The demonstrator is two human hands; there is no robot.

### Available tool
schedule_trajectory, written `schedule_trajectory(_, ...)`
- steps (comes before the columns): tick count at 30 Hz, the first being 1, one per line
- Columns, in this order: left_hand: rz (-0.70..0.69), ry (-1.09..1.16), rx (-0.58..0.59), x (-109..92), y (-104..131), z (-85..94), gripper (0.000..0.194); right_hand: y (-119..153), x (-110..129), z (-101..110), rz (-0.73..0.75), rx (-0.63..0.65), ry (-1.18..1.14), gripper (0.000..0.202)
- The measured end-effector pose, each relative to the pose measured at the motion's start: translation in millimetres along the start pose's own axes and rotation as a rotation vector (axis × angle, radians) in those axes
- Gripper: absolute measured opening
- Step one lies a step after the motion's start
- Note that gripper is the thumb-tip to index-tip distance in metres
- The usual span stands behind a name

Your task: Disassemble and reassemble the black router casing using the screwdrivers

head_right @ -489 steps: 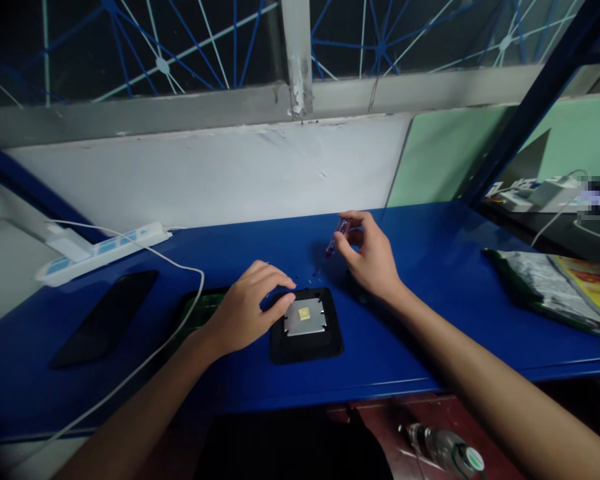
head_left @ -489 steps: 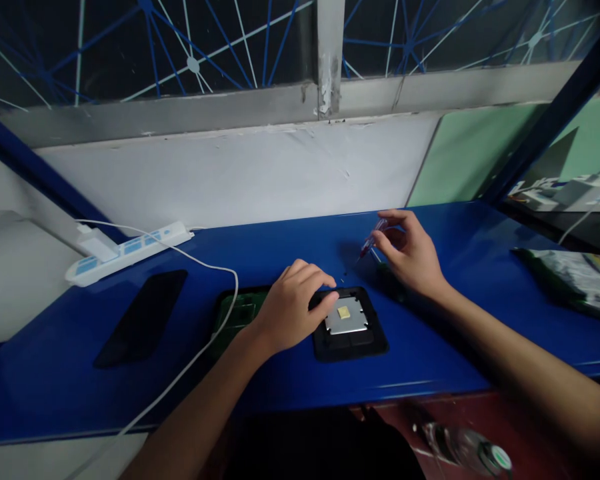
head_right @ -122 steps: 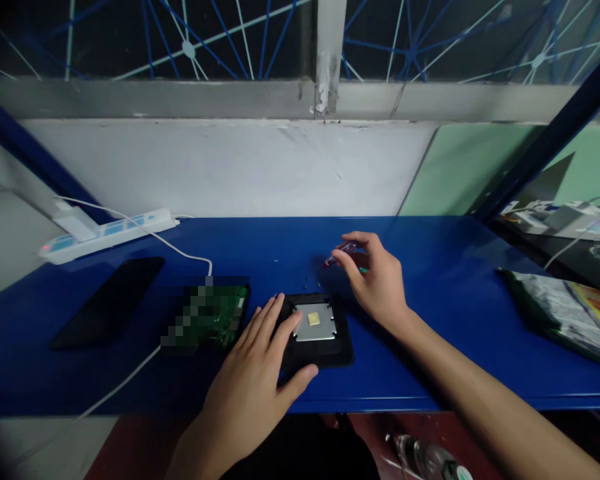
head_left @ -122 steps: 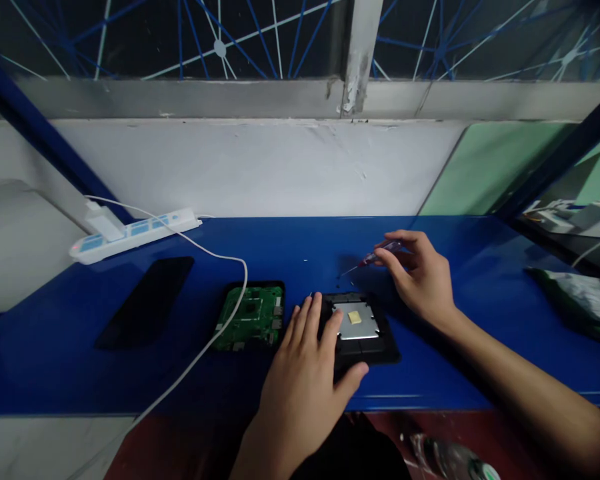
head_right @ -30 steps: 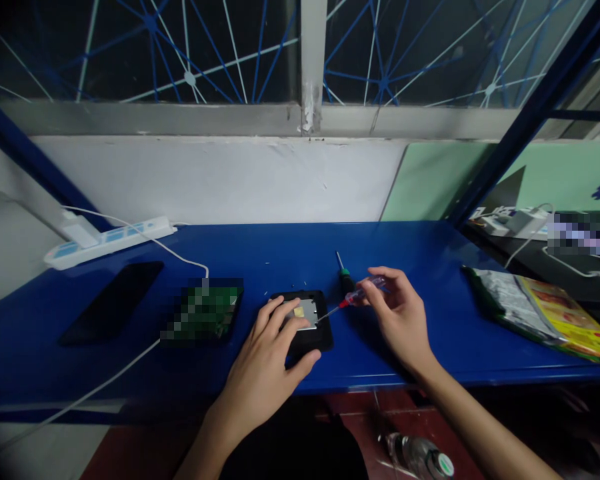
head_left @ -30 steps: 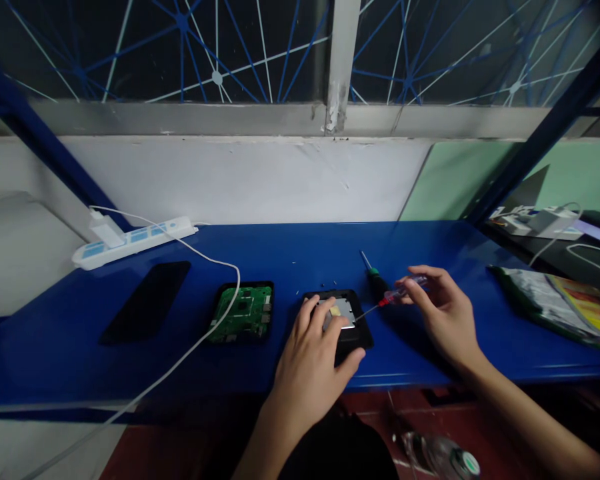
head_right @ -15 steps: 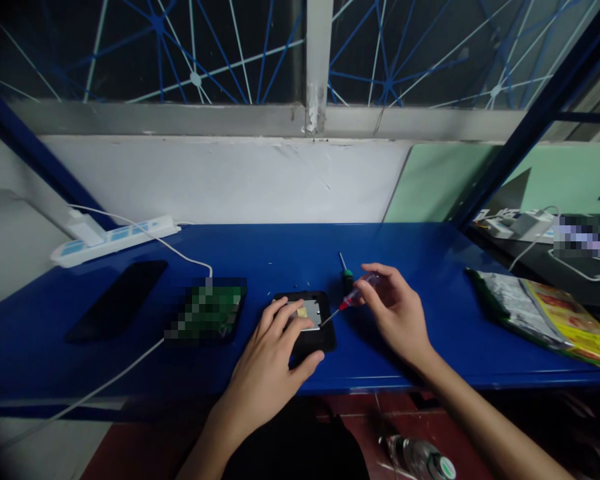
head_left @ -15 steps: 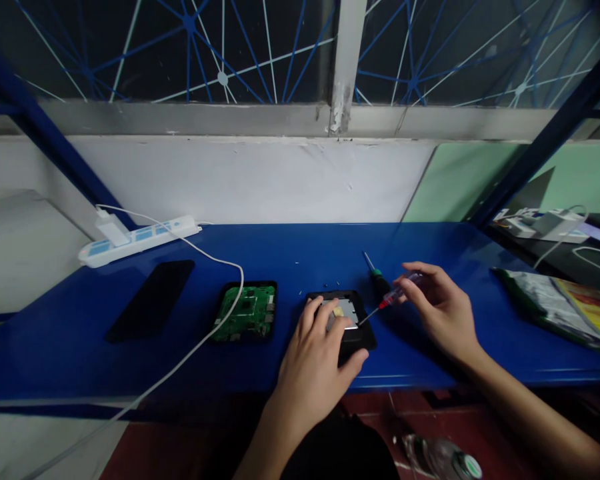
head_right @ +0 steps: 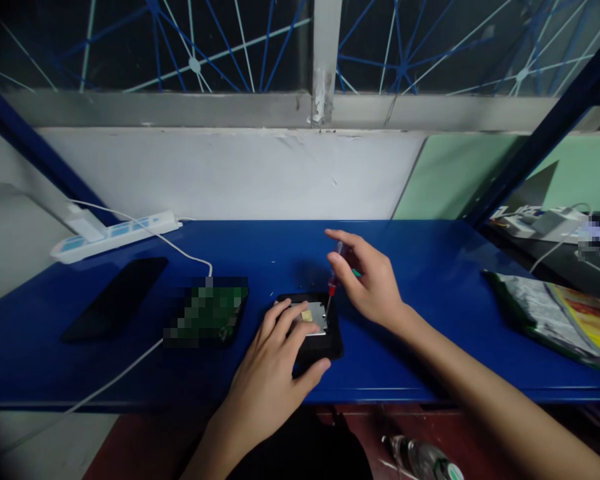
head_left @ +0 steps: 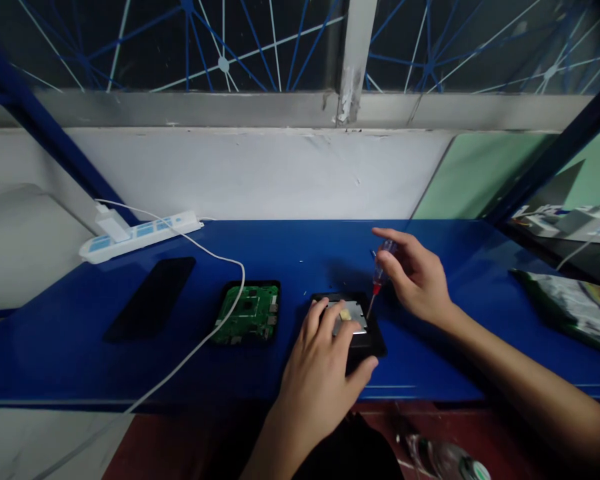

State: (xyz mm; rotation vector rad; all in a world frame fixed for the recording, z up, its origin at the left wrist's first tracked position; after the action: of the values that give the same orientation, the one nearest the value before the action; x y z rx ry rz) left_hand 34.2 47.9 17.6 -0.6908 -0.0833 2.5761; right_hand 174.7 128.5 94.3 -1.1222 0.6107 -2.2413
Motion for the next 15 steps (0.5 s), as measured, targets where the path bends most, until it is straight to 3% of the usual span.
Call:
schedule_trajectory(6,0.026,-0.021,-0.008,3,-1,-3.6,0.032,12,-3,-4,0.028,-0.088,-0.012,0.045)
schedule_trajectory(15,0.017,-0.033,-0.023,2,-2,-4.8,0.034,15,0,-8,0.048,-0.028,0.017,0.036)
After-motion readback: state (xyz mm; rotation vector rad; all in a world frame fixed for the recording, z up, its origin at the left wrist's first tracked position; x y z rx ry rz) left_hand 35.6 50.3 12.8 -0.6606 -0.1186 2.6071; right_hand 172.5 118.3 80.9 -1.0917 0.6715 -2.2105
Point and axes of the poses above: each hand's wrist, its own y-axis away from the middle knuckle, its own z-axis out of the back of the hand, x = y × z, the point moved 10 cm from there along -y, towards the middle knuckle, and after that the axes turned 7 degrees about x, right-handed, at the moved point
